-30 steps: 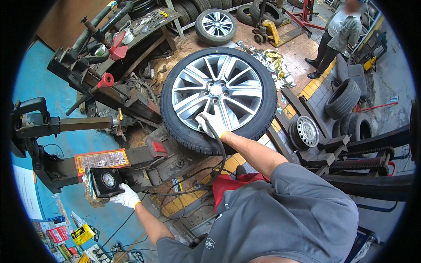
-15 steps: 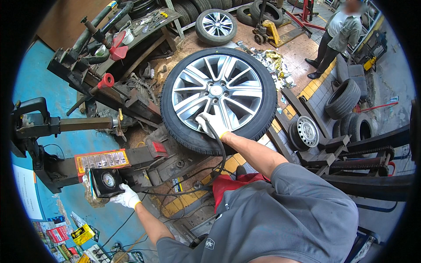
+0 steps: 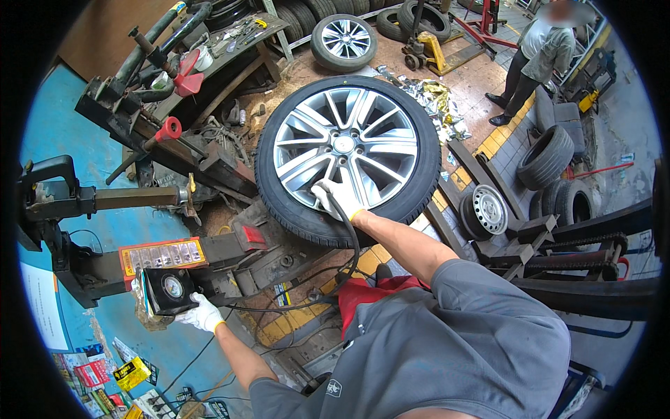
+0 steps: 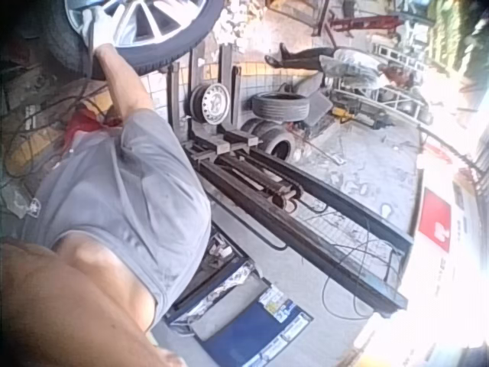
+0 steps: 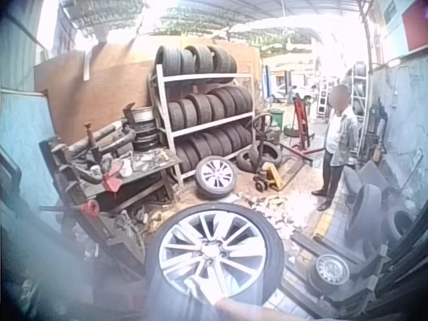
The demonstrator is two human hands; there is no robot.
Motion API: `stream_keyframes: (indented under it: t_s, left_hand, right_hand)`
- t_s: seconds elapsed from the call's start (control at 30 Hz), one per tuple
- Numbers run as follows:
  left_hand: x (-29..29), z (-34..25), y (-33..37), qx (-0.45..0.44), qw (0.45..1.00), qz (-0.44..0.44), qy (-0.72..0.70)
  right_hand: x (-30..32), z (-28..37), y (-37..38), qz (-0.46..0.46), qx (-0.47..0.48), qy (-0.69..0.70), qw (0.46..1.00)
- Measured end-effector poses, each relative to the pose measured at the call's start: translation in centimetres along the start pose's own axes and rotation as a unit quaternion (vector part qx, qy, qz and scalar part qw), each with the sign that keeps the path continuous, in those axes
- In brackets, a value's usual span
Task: The person inflates a car tire mounted on a rim using a pressure gauge and air hose, then removes the hose and places the tire on the floor. The person also picks up a metal rod and briefly handles the tire again before setting it down.
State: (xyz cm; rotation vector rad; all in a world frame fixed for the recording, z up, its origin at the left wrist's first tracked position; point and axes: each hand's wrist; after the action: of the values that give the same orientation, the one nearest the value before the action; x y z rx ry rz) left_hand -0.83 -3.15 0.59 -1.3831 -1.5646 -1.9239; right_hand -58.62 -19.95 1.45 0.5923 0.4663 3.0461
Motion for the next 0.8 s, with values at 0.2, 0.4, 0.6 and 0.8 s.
stream_keyframes:
  t_s: [0.2,0.4,0.6,0.8]
  left_hand:
    - [0.01,-0.16,0.02,0.010,1.000,0.019,0.004]
    - [-0.03,0.15,0.02,0.008,1.000,0.006,0.018]
    - [0.38,-0.32,-0.04,0.014,1.000,0.014,0.003]
    - [0.15,-0.01,0.03,0.007,1.000,0.001,0.012]
  right_hand:
    - [-0.35,-0.32,0.07,0.001,-0.045,0.052,0.998]
    - [-0.13,0.30,-0.02,0.005,-0.035,0.041,0.999]
    - [-0.21,0.03,0.04,0.004,-0.056,0.069,0.996]
    - [-0.16,0.32,0.08,0.004,-0.038,0.050,0.998]
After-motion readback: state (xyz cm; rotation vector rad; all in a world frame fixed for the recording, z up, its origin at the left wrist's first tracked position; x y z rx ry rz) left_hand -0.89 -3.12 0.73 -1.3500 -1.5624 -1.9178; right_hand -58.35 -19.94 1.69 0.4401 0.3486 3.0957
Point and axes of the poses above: each hand's wrist, its own y-axis towards the middle knuckle, its own x-axis out of the back of the hand, z = x × y, and after that the axes turned 15 degrees about y, right-handed
